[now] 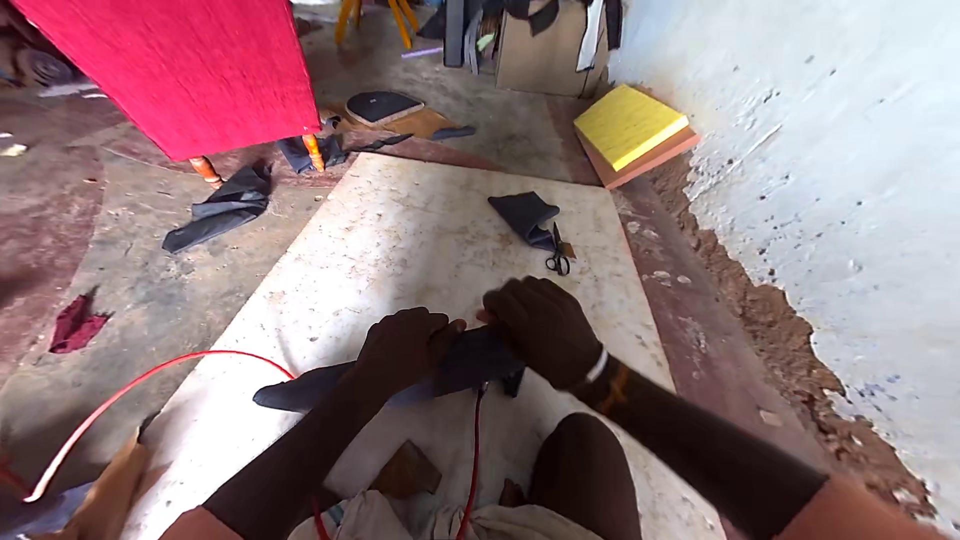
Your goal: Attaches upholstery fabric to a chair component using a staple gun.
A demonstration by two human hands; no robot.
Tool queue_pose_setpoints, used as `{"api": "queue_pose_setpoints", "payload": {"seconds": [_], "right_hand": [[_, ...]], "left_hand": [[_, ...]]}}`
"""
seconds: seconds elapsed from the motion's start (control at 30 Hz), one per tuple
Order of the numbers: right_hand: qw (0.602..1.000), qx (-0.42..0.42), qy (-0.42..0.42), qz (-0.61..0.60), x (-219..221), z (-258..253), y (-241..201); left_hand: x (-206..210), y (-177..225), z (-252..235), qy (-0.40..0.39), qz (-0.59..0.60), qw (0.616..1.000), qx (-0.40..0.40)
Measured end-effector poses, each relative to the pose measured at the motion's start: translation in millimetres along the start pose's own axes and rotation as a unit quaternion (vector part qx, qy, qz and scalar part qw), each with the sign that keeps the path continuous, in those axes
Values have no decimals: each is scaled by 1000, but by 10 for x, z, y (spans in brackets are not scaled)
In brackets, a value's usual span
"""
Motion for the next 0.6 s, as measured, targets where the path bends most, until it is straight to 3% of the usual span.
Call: {"api": "queue_pose_setpoints", "payload": {"seconds": [0.07, 0.23, 0.6], "right_hand": [[993, -70, 92, 8, -59, 196, -180], [985, -105, 114, 72, 418, 435, -147], [978, -122, 117, 121, 708, -40, -20]], "left_hand": [[-88, -159, -39, -6, 21, 999, -29], [-52, -312, -61, -5, 53, 998, -27], [-79, -427, -272, 4, 81, 996, -30]]}}
Point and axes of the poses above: each hand's wrist, its own z-axis away from the middle knuckle, its own x-axis out of the palm, y = z × x, the point moved 10 cm from there along -z, towards the middle knuckle, and after that the axes turned 8 degrees about x, right-handed, at the moved point
